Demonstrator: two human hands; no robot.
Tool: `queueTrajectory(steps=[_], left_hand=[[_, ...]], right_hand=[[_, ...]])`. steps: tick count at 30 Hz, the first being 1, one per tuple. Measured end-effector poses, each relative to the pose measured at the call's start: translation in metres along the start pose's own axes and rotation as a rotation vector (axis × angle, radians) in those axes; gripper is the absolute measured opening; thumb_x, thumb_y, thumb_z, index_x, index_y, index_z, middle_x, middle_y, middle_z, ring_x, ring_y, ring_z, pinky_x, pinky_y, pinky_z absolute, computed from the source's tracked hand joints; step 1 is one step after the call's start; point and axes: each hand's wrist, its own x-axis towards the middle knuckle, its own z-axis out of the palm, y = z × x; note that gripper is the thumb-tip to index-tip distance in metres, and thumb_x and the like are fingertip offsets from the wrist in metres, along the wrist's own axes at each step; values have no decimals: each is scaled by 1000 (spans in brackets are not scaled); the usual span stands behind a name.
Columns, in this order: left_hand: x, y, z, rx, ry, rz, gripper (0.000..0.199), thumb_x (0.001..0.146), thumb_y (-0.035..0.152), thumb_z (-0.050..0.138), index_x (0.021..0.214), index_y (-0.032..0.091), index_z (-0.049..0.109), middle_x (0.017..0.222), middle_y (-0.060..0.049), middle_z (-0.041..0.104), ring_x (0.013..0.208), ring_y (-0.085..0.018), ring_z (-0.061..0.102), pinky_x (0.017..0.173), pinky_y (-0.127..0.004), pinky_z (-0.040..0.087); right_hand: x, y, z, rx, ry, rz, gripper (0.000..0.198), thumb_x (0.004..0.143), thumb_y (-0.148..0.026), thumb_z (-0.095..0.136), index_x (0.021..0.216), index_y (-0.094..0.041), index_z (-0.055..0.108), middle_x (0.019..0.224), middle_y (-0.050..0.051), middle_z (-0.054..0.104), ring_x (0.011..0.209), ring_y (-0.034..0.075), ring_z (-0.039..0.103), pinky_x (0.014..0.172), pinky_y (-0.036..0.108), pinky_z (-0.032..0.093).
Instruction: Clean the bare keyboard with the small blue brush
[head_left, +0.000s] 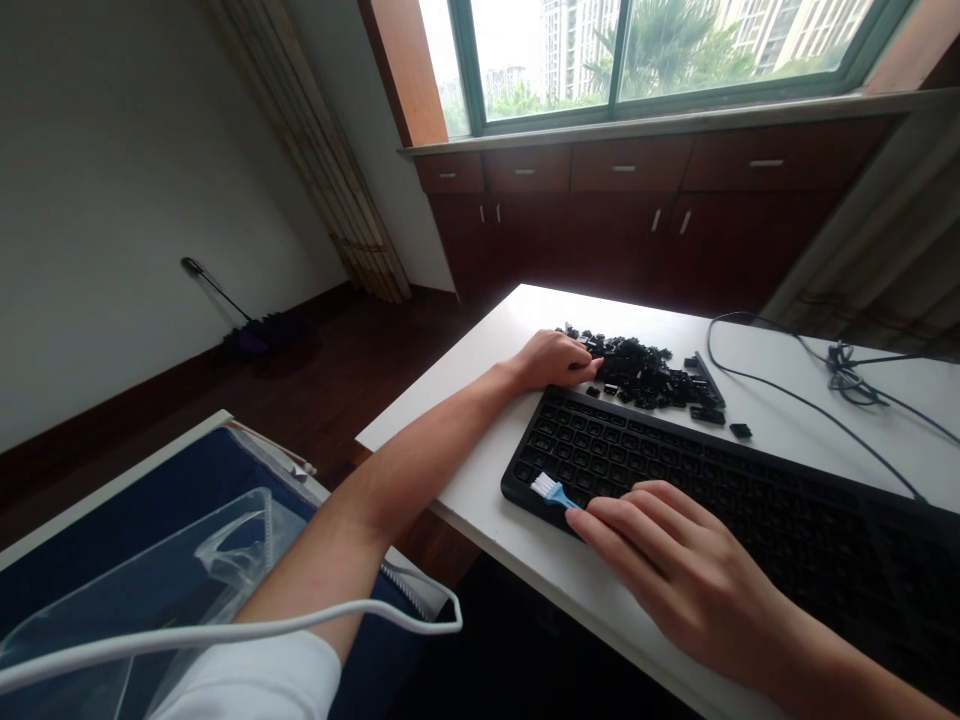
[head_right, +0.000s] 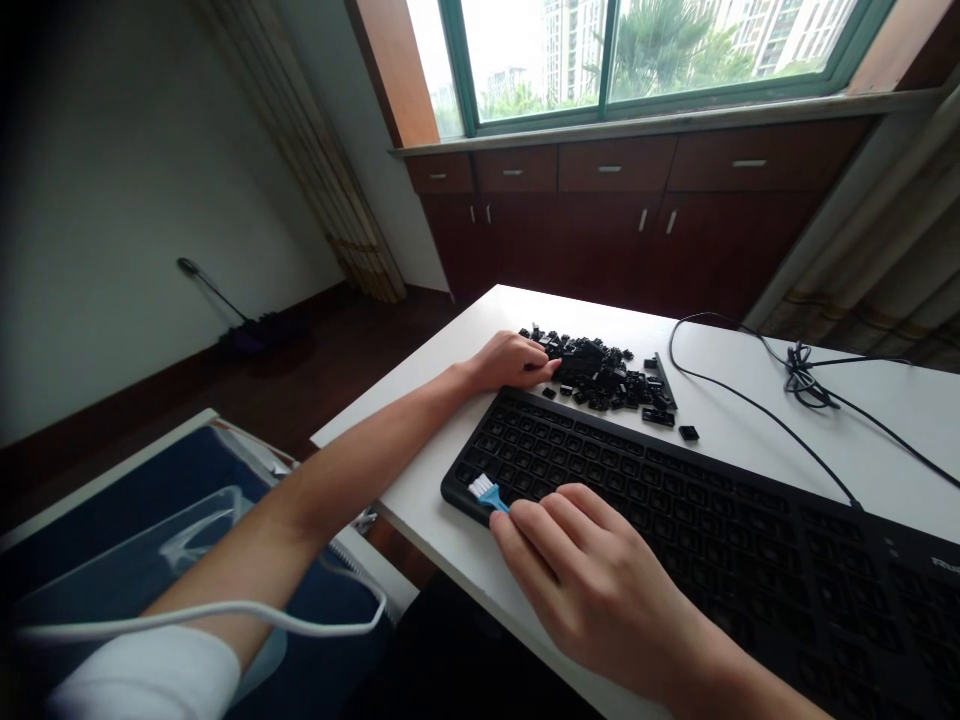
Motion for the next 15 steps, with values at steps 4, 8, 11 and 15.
queueTrajectory(steps=[4, 8, 11, 15], left_hand=[[0, 0, 0, -2, 4, 2, 56, 97, 42, 43, 48, 16, 46, 50, 2, 50, 44, -6, 36, 52, -28, 24], [0, 0, 0, 0, 10, 5, 56, 97, 42, 42, 48, 16, 46, 50, 1, 51, 45, -6, 36, 52, -28, 24], [0, 0, 1, -3, 8, 0, 57, 97, 42, 42, 47, 16, 47, 50, 1, 51, 44, -6, 37, 52, -29, 24], [0, 0, 1, -4, 11, -2, 57, 97, 43, 42, 48, 16, 48, 51, 0, 52, 44, -6, 36, 52, -28, 23]], right_hand=[[0, 1, 1, 27, -2, 21, 20, 95, -6, 51, 99, -10, 70, 74, 5, 62, 64, 14, 51, 61, 33, 42], [-2, 2, 4, 50, -49, 12, 16, 93, -7, 56, 101, -7, 69, 69, 3, 55, 61, 14, 44, 57, 33, 38], [-4, 3, 4, 108, -59, 27, 19, 93, -6, 55, 106, -6, 68, 76, 5, 59, 67, 15, 49, 65, 34, 44], [-3, 2, 4, 194, -20, 78, 21, 91, -4, 58, 109, -7, 68, 83, 7, 62, 74, 15, 54, 72, 33, 49]])
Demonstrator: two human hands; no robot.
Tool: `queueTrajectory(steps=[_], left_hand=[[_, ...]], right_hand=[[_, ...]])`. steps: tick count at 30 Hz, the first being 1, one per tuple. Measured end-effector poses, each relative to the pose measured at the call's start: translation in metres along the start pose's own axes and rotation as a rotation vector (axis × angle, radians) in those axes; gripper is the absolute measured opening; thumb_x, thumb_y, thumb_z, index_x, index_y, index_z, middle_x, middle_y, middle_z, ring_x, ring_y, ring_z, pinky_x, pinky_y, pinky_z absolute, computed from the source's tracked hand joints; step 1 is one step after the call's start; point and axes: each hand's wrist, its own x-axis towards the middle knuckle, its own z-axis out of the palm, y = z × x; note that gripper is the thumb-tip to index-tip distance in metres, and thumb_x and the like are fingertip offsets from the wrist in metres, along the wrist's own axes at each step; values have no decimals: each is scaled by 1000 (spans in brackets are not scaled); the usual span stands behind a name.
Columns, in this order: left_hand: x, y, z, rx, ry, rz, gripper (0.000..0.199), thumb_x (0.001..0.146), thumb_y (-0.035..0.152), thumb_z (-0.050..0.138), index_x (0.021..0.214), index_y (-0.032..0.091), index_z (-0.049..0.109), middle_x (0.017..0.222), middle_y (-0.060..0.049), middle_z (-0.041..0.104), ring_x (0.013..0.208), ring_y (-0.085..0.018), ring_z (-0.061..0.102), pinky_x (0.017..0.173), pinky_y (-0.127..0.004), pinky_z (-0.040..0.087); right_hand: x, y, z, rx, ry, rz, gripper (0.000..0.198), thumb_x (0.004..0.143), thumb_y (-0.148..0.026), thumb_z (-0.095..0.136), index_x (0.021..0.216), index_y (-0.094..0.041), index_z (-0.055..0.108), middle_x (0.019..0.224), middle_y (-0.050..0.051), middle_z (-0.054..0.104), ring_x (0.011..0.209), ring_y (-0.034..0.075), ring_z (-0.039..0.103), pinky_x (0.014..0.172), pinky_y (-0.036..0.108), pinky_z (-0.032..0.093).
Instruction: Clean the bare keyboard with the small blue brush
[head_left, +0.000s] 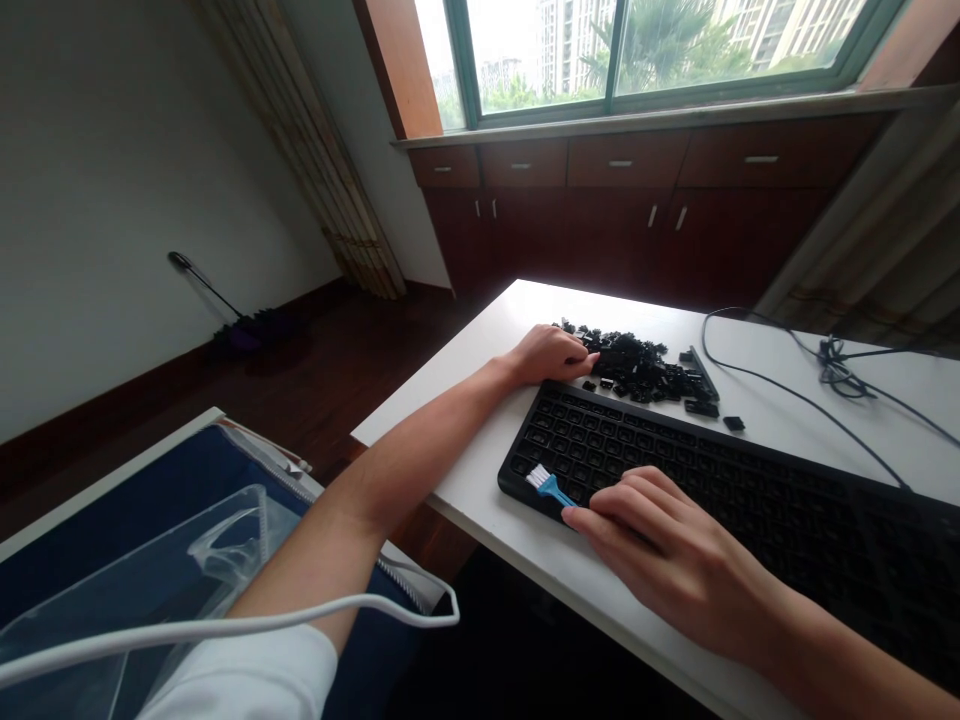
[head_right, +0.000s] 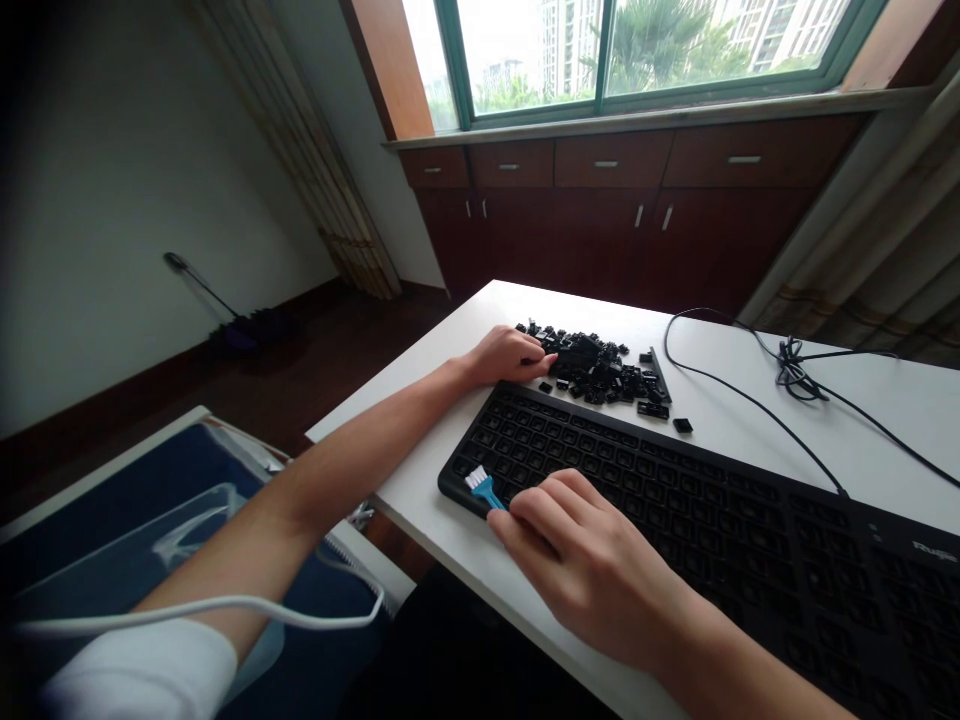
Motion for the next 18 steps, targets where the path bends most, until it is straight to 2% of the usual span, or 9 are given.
queueTrajectory(steps=[3, 5, 7, 10, 15, 18], left_hand=[[0, 0, 1, 1, 5, 1, 57, 97, 43, 42, 48, 16, 48, 50, 0, 52, 45, -6, 35, 52, -28, 22], [0, 0, 1, 0, 3, 4, 57, 97, 43, 42, 48, 15, 48, 50, 1, 51, 45, -6, 35, 52, -28, 22], [0, 0, 0, 2, 3, 0, 58, 97, 44, 41, 48, 15, 49, 51, 1, 52, 44, -5, 35, 52, -28, 22], [0, 1, 0, 8, -3, -4, 58, 98, 43, 41, 48, 15, 49, 52, 0, 53, 45, -5, 36, 53, -27, 22], [0, 1, 0, 12, -5, -5, 57, 97, 44, 41, 49, 15, 48, 52, 1, 53, 46, -6, 35, 53, -27, 22], [0, 1, 0, 20, -1, -12, 57, 97, 44, 41, 49, 15, 47, 52, 1, 53, 46, -6, 34, 53, -27, 21]], right_hand=[[2, 0, 4, 130, 82, 185, 22, 90, -6, 62, 109, -14, 70, 91, 7, 63, 81, 14, 58, 75, 28, 51], [4, 0, 7, 237, 144, 345, 20, 91, -10, 63, 107, -18, 71, 94, 5, 62, 82, 11, 60, 72, 23, 52], [5, 2, 8, 311, 173, 439, 19, 91, -12, 64, 105, -22, 71, 95, 3, 61, 80, 9, 61, 68, 20, 51], [6, 2, 8, 357, 180, 484, 18, 91, -12, 63, 104, -23, 69, 98, 2, 61, 81, 9, 61, 70, 21, 51], [12, 2, 4, 383, 198, 478, 30, 94, -10, 54, 121, -21, 63, 109, 6, 58, 88, 11, 59, 79, 25, 51], [21, 6, 2, 357, 189, 442, 25, 96, -12, 51, 116, -20, 64, 109, 6, 58, 92, 13, 60, 86, 28, 50]])
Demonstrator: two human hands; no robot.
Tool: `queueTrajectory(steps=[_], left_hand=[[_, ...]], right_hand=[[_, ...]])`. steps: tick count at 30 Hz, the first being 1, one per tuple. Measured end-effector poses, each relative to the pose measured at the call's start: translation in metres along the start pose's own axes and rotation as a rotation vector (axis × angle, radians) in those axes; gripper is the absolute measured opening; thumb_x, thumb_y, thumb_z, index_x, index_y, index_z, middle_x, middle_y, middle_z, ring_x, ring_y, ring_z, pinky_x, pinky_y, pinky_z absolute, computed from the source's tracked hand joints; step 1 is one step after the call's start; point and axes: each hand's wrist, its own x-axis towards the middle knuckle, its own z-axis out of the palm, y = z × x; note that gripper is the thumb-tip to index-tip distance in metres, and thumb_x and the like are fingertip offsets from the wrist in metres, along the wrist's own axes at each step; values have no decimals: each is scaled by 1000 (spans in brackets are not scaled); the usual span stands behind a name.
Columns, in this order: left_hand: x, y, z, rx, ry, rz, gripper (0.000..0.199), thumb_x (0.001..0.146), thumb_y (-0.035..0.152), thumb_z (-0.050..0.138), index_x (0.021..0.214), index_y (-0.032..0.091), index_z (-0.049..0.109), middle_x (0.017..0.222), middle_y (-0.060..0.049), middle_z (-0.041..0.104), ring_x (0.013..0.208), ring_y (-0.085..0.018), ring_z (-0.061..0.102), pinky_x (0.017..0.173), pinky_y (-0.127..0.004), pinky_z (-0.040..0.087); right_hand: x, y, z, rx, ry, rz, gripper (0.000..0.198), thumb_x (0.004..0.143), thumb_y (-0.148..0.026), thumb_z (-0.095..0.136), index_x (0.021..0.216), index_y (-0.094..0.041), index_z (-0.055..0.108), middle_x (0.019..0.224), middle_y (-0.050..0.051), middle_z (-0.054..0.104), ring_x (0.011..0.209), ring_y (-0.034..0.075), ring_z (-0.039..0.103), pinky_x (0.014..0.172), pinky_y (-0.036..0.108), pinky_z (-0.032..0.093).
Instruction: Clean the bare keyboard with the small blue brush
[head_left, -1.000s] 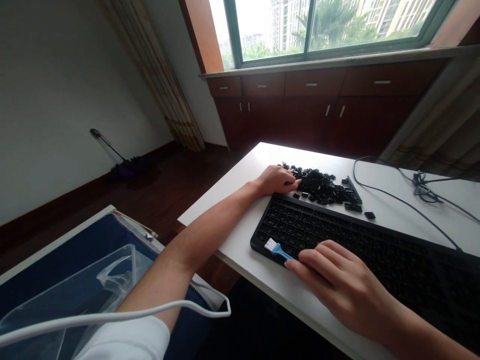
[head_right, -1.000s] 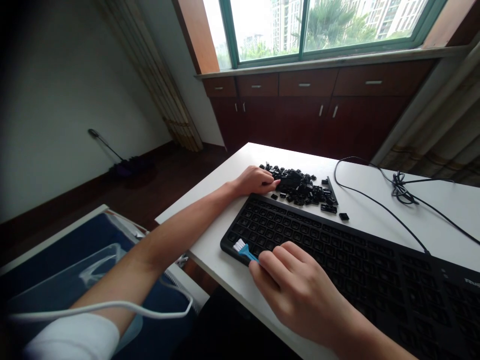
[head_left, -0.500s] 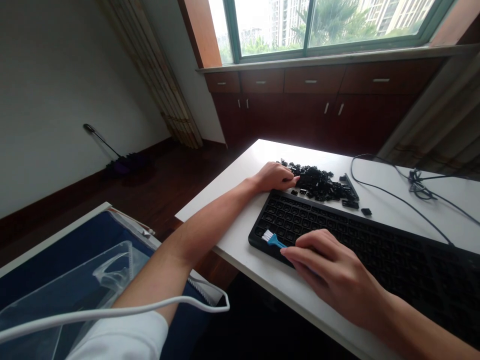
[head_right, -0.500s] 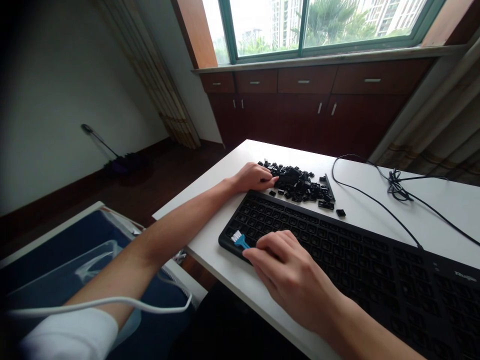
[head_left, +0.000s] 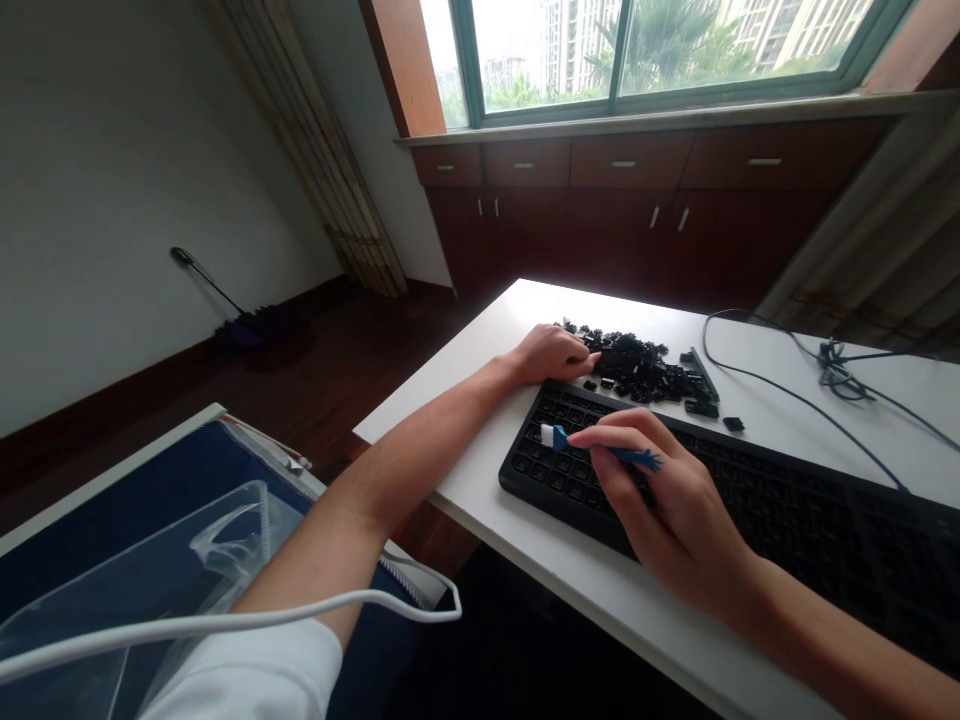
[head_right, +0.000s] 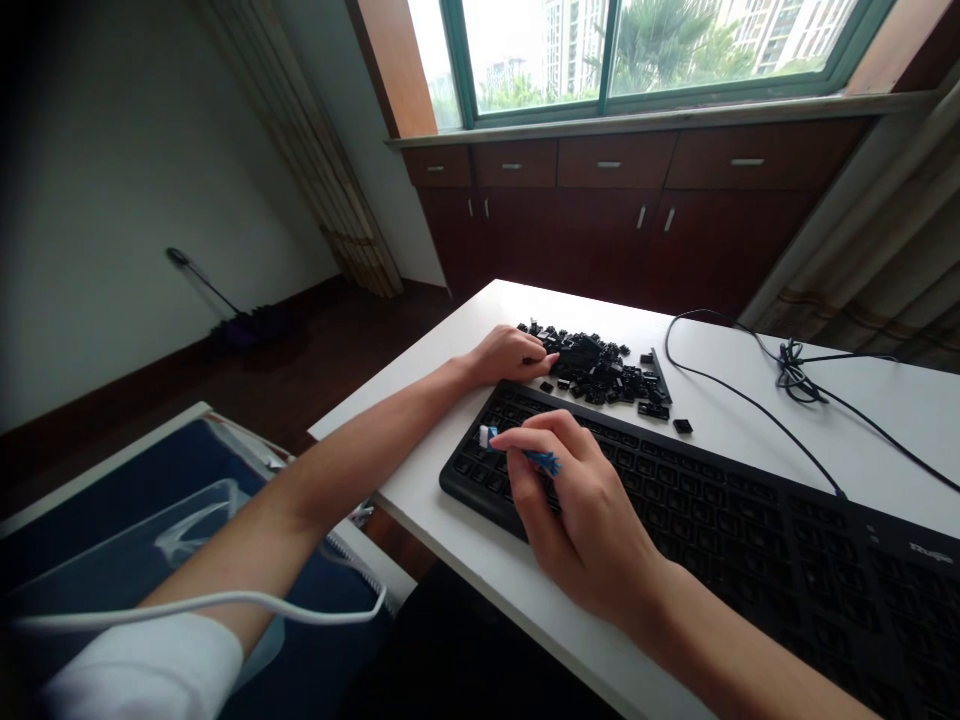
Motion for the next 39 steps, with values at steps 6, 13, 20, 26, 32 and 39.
queueTrajectory(steps=[6, 13, 20, 26, 32, 39], left_hand=[[0, 0, 0, -2, -4, -4, 57, 97, 44, 40, 49, 15, 46, 51, 0, 53, 46, -6, 33, 53, -27, 21], [0, -2, 2, -2, 12, 17, 57, 97, 43, 42, 48, 15, 44, 48, 1, 46, 46, -6, 30, 53, -27, 21], [0, -2, 0, 2, 4, 33, 56, 97, 42, 42, 48, 16, 47, 49, 1, 47, 45, -6, 32, 52, -28, 22], [1, -2, 0, -10, -9, 33, 55, 97, 42, 43, 48, 15, 45, 49, 2, 46, 45, -6, 30, 52, -28, 23], [1, -2, 0, -18, 3, 40, 56, 97, 41, 43, 48, 15, 44, 48, 2, 45, 45, -6, 28, 52, -28, 22], [1, -2, 0, -12, -8, 31, 57, 97, 42, 42, 47, 16, 46, 48, 2, 45, 45, -6, 30, 52, -27, 23]], right_hand=[[4, 5, 4, -54, 22, -112, 28, 95, -9, 50, 120, -14, 59, 112, 10, 61, 100, 17, 60, 90, 33, 50], [-10, 6, 10, -394, -227, -509, 43, 88, -9, 55, 130, -5, 59, 111, 15, 65, 95, 25, 58, 83, 43, 50], [-13, 10, 12, -450, -191, -468, 44, 91, -6, 55, 135, -6, 57, 120, 14, 66, 100, 23, 59, 88, 40, 49], [-7, 10, 6, -165, -279, -408, 32, 91, -3, 50, 119, -13, 61, 122, 6, 70, 96, 15, 65, 82, 34, 49], [-8, 8, 3, -141, -276, -414, 33, 92, -5, 50, 121, -17, 61, 128, 5, 69, 94, 15, 66, 80, 33, 50], [-7, 7, 1, 82, -346, -242, 28, 94, -9, 53, 118, -20, 64, 105, 3, 76, 82, 12, 68, 75, 28, 52]])
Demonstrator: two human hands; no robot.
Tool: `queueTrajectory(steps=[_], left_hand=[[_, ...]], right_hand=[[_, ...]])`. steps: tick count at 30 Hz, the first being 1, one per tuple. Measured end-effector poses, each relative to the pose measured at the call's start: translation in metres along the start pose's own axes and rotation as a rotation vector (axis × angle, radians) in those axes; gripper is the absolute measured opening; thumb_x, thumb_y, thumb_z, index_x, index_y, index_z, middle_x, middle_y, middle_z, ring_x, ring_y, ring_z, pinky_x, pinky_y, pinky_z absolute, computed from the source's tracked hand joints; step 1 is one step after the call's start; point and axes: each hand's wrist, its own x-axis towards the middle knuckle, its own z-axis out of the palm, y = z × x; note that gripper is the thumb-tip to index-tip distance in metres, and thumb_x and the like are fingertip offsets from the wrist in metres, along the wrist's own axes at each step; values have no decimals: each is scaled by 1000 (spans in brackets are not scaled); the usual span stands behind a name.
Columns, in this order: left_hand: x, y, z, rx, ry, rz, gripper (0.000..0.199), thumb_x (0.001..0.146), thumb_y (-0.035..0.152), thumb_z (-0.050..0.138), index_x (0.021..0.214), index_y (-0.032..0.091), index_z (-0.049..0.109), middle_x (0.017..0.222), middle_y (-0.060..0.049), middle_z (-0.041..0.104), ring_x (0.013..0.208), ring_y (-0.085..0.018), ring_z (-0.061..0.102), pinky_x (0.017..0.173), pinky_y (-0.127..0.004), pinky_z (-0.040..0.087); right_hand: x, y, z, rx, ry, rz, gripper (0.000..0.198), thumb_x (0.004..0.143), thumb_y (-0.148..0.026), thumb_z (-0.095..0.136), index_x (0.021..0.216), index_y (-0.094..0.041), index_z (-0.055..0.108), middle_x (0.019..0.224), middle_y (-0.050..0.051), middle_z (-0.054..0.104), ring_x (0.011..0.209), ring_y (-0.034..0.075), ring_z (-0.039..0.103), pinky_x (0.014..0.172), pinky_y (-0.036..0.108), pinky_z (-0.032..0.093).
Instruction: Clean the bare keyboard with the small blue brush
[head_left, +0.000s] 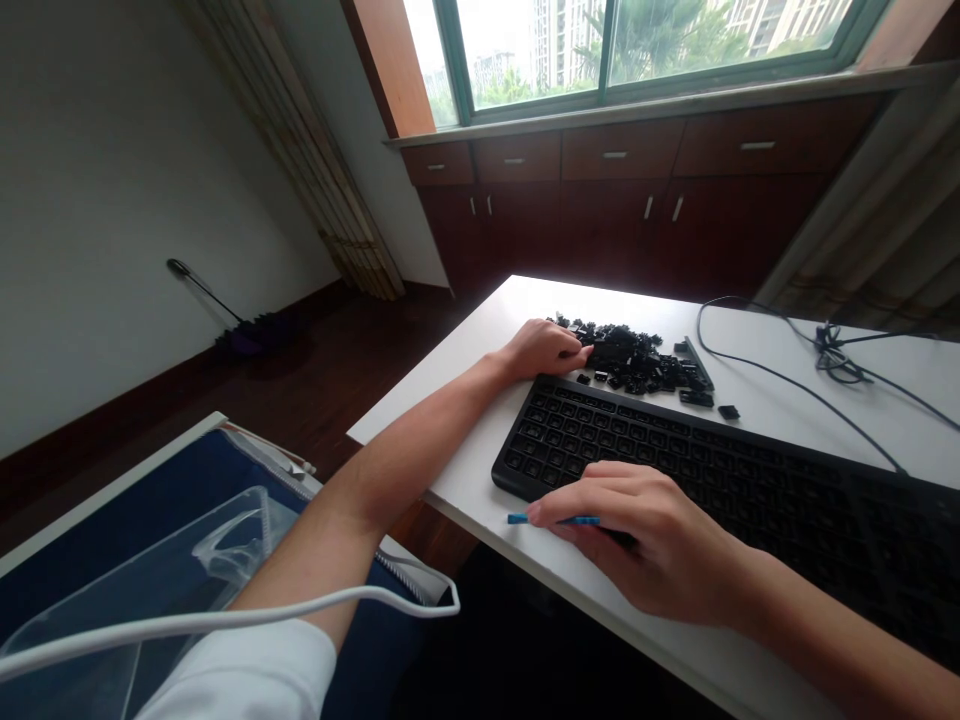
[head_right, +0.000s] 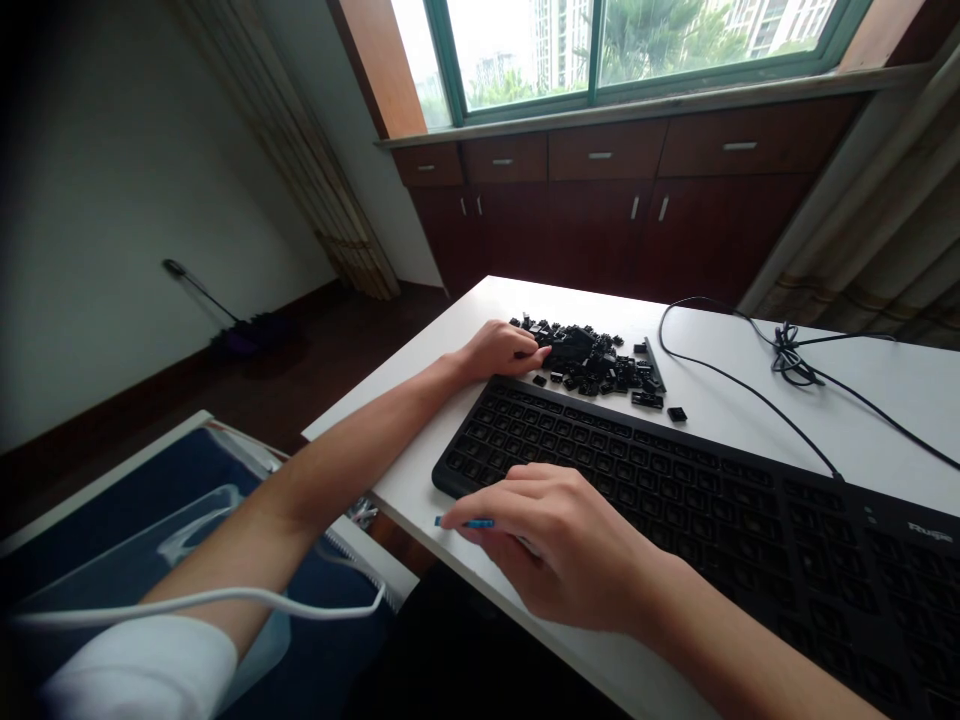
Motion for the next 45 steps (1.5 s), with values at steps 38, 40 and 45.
queueTrajectory(steps=[38, 40, 45], left_hand=[[-1, 2, 0, 47, 2, -36, 56, 96, 44, 43, 48, 15, 44, 49, 2, 47, 46, -6, 34, 52, -26, 23], [-1, 2, 0, 47, 2, -35, 56, 96, 44, 43, 48, 15, 45, 49, 2, 47, 45, -7, 34, 52, -26, 23], [0, 2, 0, 50, 4, -33, 57, 97, 44, 41, 47, 16, 45, 49, 1, 48, 45, -7, 35, 51, -27, 22]], right_hand=[[-3, 3, 2, -206, 233, 54, 27, 95, -7, 49, 119, -16, 57, 111, 10, 69, 92, 17, 65, 79, 33, 52], [-2, 3, 1, -163, 247, 96, 23, 97, -10, 48, 116, -17, 57, 107, 9, 68, 89, 17, 64, 78, 33, 53], [-1, 1, -1, -97, 258, 124, 17, 98, -14, 47, 110, -17, 59, 98, 8, 68, 84, 17, 64, 75, 31, 53]])
